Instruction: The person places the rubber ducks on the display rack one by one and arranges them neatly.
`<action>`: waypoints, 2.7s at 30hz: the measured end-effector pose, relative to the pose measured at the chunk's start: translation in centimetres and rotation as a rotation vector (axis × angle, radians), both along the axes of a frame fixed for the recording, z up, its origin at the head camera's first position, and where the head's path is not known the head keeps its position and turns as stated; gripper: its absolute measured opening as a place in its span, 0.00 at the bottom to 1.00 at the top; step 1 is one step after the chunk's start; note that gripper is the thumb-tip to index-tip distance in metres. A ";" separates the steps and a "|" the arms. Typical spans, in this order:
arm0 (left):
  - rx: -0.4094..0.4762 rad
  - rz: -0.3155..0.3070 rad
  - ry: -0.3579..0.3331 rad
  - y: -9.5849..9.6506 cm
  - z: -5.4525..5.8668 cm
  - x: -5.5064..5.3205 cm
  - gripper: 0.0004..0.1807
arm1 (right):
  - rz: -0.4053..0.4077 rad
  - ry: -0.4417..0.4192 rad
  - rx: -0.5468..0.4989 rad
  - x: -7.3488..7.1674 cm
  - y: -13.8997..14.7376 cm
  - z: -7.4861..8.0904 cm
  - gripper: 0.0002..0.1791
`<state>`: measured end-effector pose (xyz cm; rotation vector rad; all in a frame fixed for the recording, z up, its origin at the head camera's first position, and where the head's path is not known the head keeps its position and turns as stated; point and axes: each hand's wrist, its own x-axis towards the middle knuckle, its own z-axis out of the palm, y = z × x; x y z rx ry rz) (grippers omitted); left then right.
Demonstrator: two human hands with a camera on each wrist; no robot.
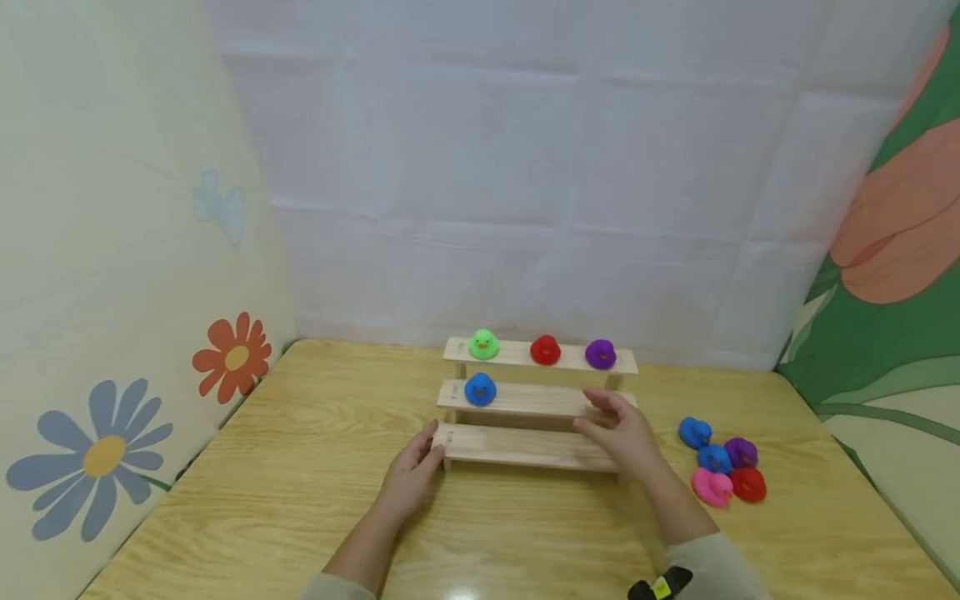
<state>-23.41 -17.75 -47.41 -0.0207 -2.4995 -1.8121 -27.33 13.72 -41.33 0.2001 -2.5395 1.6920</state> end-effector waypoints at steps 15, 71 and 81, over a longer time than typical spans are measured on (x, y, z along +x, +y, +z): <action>0.009 0.001 -0.002 0.1 -0.1 0.0 0.30 | -0.107 -0.078 0.065 2.6 4.0 0.0 0.30; 0.025 -0.001 -0.013 0.1 0.5 0.2 0.30 | -0.479 -0.302 0.025 7.0 16.7 -3.7 0.40; 0.024 -0.009 -0.004 0.0 0.5 0.2 0.31 | -0.438 -0.319 0.082 6.7 17.2 -4.6 0.44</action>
